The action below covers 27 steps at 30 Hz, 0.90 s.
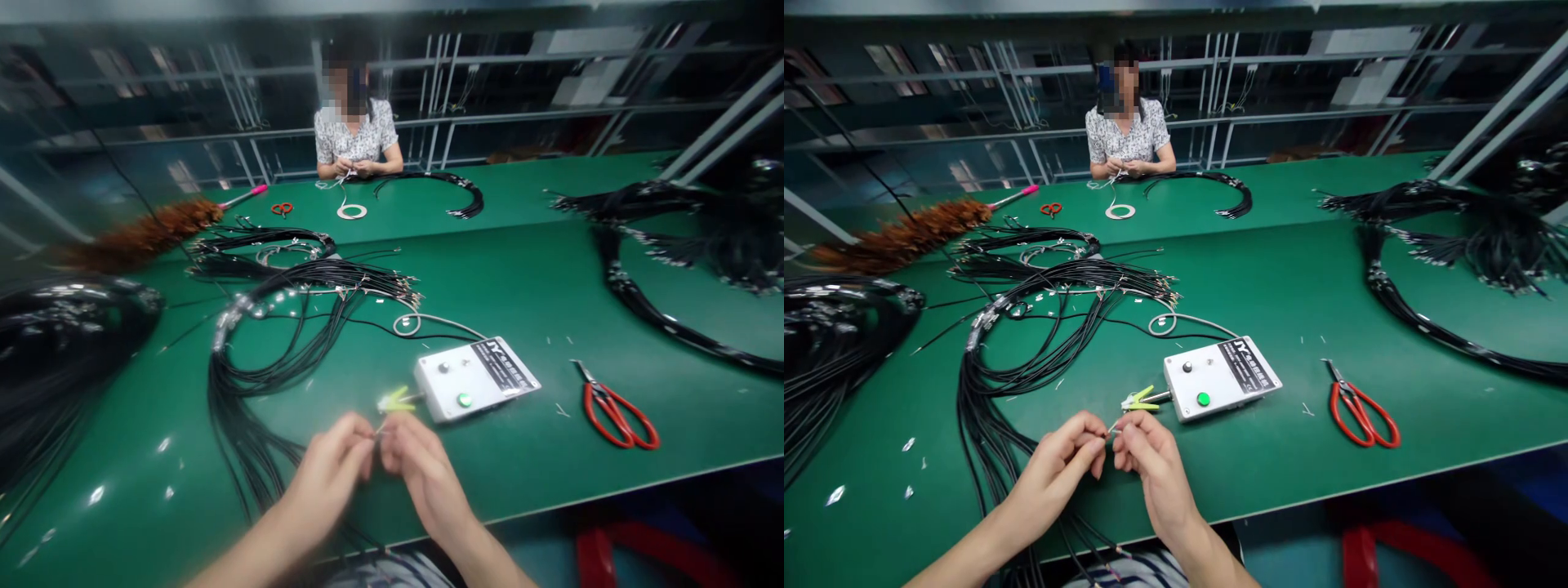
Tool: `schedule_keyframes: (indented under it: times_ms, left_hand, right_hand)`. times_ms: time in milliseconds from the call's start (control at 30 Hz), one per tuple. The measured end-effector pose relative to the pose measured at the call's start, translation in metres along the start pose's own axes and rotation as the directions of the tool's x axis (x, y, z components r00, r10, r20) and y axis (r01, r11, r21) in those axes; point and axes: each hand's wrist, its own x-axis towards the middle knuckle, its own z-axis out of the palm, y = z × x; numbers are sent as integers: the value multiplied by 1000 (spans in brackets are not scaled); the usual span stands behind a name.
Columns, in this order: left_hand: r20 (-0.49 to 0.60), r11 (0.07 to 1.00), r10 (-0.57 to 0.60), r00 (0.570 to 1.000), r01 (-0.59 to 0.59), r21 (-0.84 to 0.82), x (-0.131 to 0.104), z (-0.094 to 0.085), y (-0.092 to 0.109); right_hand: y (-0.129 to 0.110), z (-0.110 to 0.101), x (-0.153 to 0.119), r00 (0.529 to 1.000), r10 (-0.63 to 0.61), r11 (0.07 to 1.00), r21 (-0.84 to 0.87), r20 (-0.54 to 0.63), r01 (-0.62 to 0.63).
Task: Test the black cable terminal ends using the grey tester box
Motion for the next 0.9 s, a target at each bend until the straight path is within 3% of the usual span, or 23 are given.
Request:
schedule_keyframes:
  times_ms: [167,333,500,633,733,800,900]
  left_hand:
    - [-36,1000,3,999,-3,2,-2,5,-8]
    - [-72,1000,16,997,-16,7,-4,10,-10]
    - [-87,992,116,990,-119,-37,1,13,-6]
    - [-215,979,18,976,-60,-192,8,21,-12]
    - [-269,974,-34,962,-28,-223,9,26,-17]
    - [-267,995,54,962,-75,-67,6,28,-18]
    - [-171,959,218,961,-178,221,3,26,-20]
  right_hand:
    - [9,7,2,994,-56,994,-95,-98,46]
    - [12,7,-1,997,5,998,-69,-73,-10]
    - [7,1,-2,996,-36,983,-181,-81,21]
    - [4,-4,-3,997,-60,948,-317,-39,45]
    - [3,-7,-5,994,-113,875,-474,-13,93]
    - [3,-11,-6,982,-186,782,-602,20,160]
    - [2,-19,-8,944,-306,543,-792,123,280]
